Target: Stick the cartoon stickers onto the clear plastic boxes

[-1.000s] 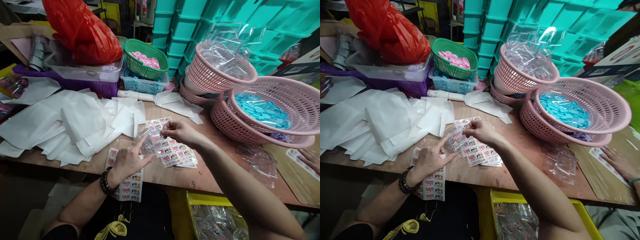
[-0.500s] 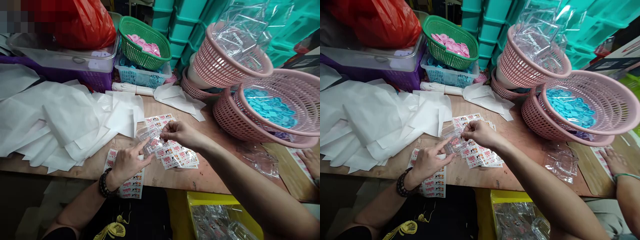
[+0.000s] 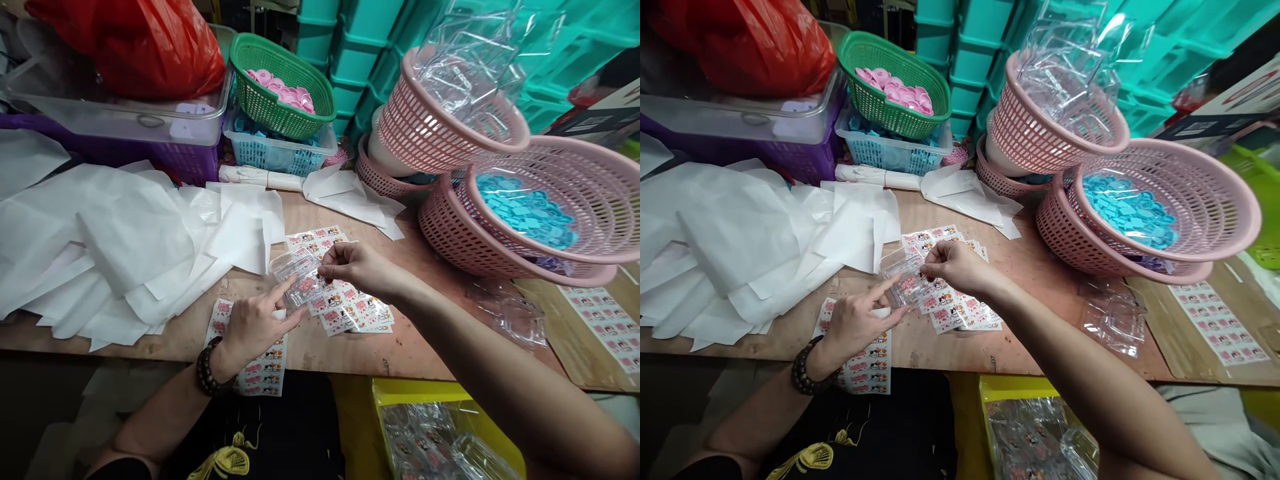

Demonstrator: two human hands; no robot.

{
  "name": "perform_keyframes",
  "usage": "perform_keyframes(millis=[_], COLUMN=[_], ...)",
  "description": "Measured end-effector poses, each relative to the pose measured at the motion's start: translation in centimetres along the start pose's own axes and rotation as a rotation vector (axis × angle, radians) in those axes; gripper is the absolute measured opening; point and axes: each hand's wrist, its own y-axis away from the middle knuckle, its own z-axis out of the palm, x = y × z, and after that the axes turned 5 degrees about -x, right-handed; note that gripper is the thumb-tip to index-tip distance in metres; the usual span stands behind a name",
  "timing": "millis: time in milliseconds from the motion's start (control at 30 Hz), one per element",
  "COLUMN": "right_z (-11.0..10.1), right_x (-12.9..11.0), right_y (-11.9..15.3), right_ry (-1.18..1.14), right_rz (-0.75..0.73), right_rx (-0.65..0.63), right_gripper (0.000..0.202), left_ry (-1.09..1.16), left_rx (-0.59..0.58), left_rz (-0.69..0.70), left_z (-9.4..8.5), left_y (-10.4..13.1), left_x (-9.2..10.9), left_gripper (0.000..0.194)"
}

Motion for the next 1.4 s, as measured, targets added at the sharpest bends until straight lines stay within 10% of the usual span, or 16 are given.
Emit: perform_keyframes(millis=[767,1100,1200,1400], right_z=[0.7,0.7,-0.9,1.5], right_x=[-0.8,-0.1,1.5,4.9], right_y=[0.8,2.6,2.7,1.8], right_ry=[0.156,0.855,0.67,-0.031], right_rz=[0.091,0.067,0.131,0.098], right_rx=[0.065,0.307,0.391,0.035], right_gripper=[0.014,0.026,0.037,0.046], left_ry=[0.008,0.002,0.046,0.171], left_rx=[0.04,-0.001,-0.001,-0.023], left_rz=[0.073,0.206,0.207,0.203], left_z=[-0.2,-0.2,0.2,1.0], left_y=[0.2,0.7,1.0,1.3], left_x=[0.2,0.5,0.4,-0.3], left_gripper=[0.054,0.034,0.032,0.033])
